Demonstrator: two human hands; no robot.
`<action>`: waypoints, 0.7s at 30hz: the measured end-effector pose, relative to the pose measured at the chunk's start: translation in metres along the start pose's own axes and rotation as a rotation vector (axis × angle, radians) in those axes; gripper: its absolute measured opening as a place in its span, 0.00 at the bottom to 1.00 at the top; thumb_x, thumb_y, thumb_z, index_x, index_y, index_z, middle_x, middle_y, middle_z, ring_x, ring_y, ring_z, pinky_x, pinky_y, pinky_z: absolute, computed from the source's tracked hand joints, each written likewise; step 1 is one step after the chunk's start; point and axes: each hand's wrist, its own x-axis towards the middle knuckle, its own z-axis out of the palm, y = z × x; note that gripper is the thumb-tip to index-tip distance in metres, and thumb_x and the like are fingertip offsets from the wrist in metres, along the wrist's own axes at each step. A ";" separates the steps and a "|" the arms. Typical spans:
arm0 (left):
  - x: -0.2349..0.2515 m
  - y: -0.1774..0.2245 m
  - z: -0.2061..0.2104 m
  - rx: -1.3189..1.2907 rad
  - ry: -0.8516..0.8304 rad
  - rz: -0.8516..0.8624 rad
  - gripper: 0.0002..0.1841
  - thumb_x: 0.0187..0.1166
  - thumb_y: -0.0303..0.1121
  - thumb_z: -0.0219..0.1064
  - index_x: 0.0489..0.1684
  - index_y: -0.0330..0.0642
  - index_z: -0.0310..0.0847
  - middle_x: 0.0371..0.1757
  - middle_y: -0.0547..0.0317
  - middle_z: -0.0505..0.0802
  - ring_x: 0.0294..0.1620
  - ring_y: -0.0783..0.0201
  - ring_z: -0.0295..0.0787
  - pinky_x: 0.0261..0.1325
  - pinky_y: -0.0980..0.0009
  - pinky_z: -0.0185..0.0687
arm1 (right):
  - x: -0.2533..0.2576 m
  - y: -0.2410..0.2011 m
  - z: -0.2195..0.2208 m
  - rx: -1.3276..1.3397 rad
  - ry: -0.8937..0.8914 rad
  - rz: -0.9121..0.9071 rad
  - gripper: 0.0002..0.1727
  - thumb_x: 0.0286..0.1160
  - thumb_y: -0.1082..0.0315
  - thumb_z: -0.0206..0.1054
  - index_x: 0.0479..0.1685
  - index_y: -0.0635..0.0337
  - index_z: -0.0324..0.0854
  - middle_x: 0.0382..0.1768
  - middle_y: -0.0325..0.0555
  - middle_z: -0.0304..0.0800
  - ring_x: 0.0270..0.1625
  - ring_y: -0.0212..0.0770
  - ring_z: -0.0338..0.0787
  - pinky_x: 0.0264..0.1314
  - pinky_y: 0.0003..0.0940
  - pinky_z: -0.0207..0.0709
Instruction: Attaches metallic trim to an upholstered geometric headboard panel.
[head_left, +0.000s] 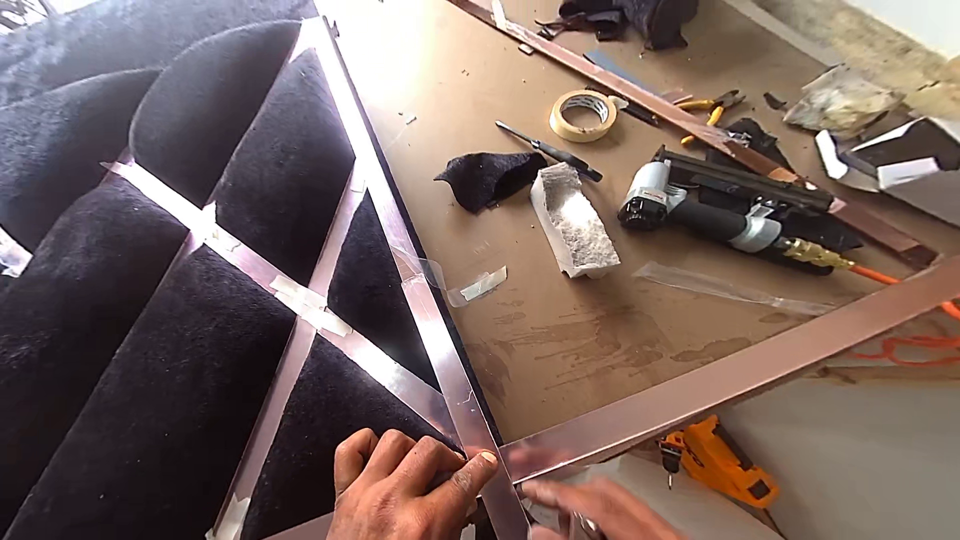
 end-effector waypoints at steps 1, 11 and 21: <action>0.000 0.000 0.001 0.001 0.006 -0.001 0.15 0.84 0.49 0.64 0.62 0.86 0.88 0.44 0.82 0.92 0.46 0.72 0.81 0.63 0.54 0.64 | 0.020 -0.005 -0.005 -0.111 0.001 -0.083 0.15 0.75 0.58 0.74 0.59 0.47 0.93 0.41 0.38 0.93 0.38 0.32 0.91 0.37 0.33 0.88; -0.004 -0.001 0.011 0.019 0.078 0.027 0.16 0.86 0.49 0.59 0.63 0.86 0.87 0.42 0.79 0.90 0.44 0.71 0.80 0.63 0.53 0.65 | 0.298 -0.060 -0.005 -0.438 -0.617 -0.434 0.14 0.81 0.57 0.67 0.60 0.42 0.92 0.20 0.30 0.80 0.20 0.30 0.73 0.27 0.37 0.70; -0.005 0.001 0.012 0.006 0.078 0.001 0.17 0.85 0.45 0.59 0.63 0.85 0.87 0.43 0.78 0.90 0.45 0.70 0.80 0.64 0.53 0.63 | 0.318 -0.073 0.022 -0.652 -0.724 -0.498 0.11 0.74 0.47 0.73 0.33 0.38 0.94 0.19 0.26 0.84 0.22 0.27 0.79 0.29 0.38 0.72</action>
